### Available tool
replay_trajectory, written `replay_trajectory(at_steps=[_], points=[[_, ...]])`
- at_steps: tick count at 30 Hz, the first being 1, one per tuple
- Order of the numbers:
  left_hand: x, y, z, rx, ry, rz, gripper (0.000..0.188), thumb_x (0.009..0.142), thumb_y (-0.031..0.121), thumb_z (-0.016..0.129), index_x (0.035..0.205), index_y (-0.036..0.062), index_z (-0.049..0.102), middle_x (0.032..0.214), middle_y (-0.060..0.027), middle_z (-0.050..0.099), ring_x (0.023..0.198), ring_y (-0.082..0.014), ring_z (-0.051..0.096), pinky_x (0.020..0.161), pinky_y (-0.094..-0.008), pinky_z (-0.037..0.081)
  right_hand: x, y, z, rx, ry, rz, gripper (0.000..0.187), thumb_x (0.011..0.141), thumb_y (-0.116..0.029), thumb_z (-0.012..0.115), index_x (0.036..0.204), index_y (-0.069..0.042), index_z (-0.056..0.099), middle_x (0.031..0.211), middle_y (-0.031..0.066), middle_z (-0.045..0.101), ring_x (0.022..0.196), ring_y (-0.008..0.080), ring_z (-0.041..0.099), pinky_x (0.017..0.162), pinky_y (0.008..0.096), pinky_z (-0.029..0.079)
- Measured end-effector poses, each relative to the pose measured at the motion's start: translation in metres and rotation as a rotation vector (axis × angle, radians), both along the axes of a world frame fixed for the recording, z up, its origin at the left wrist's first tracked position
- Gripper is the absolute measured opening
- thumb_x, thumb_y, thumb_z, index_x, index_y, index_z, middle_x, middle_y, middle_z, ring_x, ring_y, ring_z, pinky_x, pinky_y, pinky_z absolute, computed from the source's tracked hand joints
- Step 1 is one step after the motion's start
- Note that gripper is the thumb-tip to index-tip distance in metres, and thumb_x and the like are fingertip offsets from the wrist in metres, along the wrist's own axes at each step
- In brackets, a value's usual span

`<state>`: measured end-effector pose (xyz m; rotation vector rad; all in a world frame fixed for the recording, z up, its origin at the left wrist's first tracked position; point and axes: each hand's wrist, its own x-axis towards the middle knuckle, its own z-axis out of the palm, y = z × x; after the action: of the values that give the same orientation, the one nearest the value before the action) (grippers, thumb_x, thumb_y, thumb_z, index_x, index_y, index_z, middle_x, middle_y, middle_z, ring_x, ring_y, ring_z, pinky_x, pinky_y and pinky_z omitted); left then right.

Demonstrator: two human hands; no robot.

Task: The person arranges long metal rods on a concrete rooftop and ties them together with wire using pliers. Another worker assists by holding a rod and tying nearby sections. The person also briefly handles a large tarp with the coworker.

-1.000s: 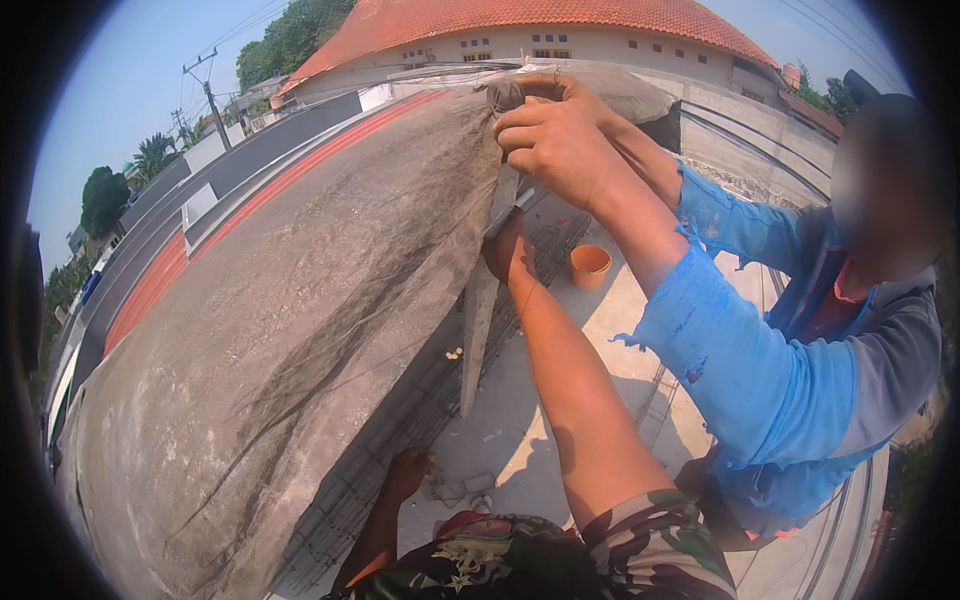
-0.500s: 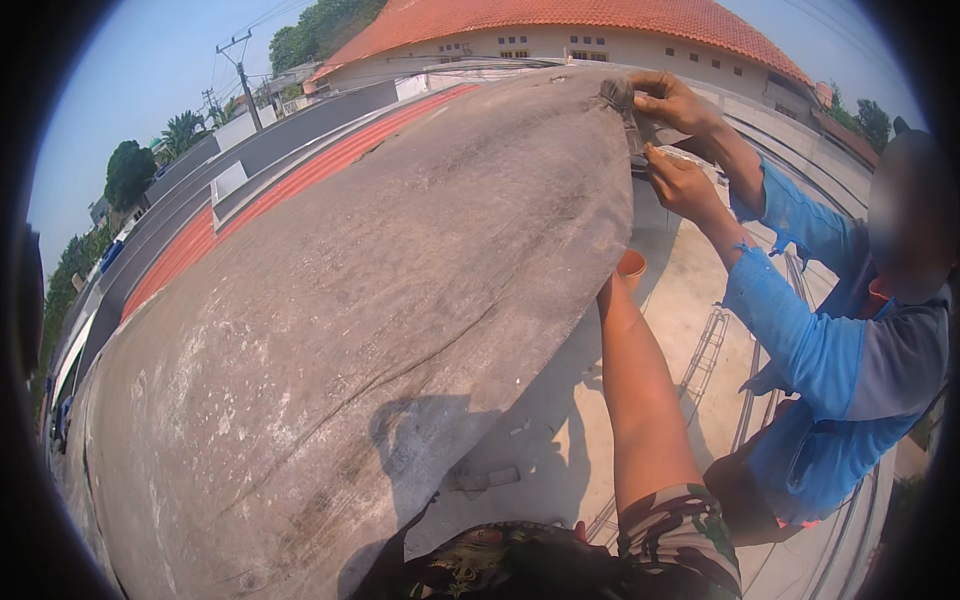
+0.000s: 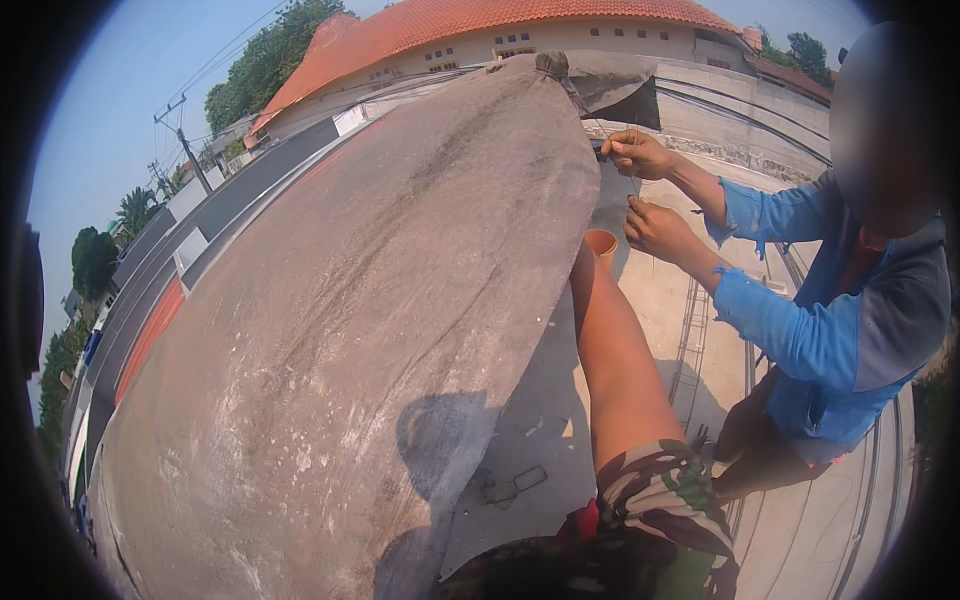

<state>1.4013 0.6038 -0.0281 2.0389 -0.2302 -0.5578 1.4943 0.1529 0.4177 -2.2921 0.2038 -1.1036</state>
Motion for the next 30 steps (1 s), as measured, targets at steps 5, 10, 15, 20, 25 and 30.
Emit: replay_trajectory(at_steps=[5, 10, 15, 20, 25, 30], points=[[-0.012, 0.022, -0.003, 0.043, 0.001, 0.030, 0.017, 0.085, 0.016, 0.056, 0.090, 0.0023, 0.065, 0.084, -0.0117, 0.064, 0.074, -0.0215, 0.064, 0.067, -0.0348, 0.051, 0.011, -0.002, -0.021, -0.047, 0.014, 0.049, 0.021, 0.078, -0.026, 0.064, 0.095, -0.014, 0.065, 0.103, 0.0007, 0.062, 0.099, 0.0188, 0.059, 0.077, 0.0311, 0.050], [-0.022, 0.025, -0.012, 0.027, -0.014, -0.006, 0.016, 0.085, 0.015, 0.055, 0.089, 0.0033, 0.065, 0.085, -0.0122, 0.064, 0.075, -0.0226, 0.065, 0.067, -0.0357, 0.051, -0.016, -0.033, -0.004, -0.615, 0.035, 0.082, 0.020, 0.077, -0.026, 0.065, 0.093, -0.014, 0.066, 0.102, -0.0007, 0.063, 0.097, 0.0176, 0.060, 0.075, 0.0301, 0.051], [-0.050, 0.064, -0.010, 0.052, -0.123, -0.051, 0.015, 0.084, 0.015, 0.055, 0.088, 0.0043, 0.065, 0.086, -0.0126, 0.064, 0.075, -0.0237, 0.065, 0.067, -0.0365, 0.051, -0.004, -0.032, -0.002, -1.069, -0.041, 0.138, 0.019, 0.076, -0.026, 0.067, 0.091, -0.014, 0.067, 0.100, -0.0020, 0.064, 0.095, 0.0164, 0.062, 0.073, 0.0290, 0.052], [-0.069, 0.082, -0.015, 0.247, -0.190, -0.126, 0.013, 0.080, 0.010, 0.058, 0.089, 0.0050, 0.065, 0.090, -0.0113, 0.065, 0.076, -0.0248, 0.065, 0.065, -0.0343, 0.053, 0.026, 0.011, -0.037, -0.418, 0.428, -0.044, 0.026, 0.078, -0.026, 0.068, 0.100, -0.014, 0.064, 0.105, 0.0022, 0.064, 0.102, 0.0185, 0.060, 0.079, 0.0318, 0.051], [-0.087, 0.072, -0.032, 0.133, -0.112, -0.141, 0.013, 0.081, 0.006, 0.055, 0.089, 0.0038, 0.065, 0.087, -0.0091, 0.064, 0.074, -0.0207, 0.065, 0.061, -0.0324, 0.054, 0.003, 0.012, -0.309, 0.511, 0.396, 0.190, 0.061, 0.079, -0.032, 0.067, 0.128, -0.003, 0.048, 0.114, 0.0225, 0.059, 0.108, 0.0343, 0.057, 0.091, 0.0407, 0.046], [-0.121, 0.098, -0.040, 0.168, 0.209, 0.109, 0.015, 0.082, 0.011, 0.058, 0.091, 0.0020, 0.065, 0.081, -0.0101, 0.065, 0.070, -0.0169, 0.065, 0.061, -0.0305, 0.054, -0.197, 0.044, -0.542, 0.322, 1.195, 0.135, 0.060, 0.079, -0.038, 0.065, 0.123, -0.001, 0.052, 0.116, 0.0222, 0.059, 0.110, 0.0362, 0.056, 0.091, 0.0437, 0.046]])
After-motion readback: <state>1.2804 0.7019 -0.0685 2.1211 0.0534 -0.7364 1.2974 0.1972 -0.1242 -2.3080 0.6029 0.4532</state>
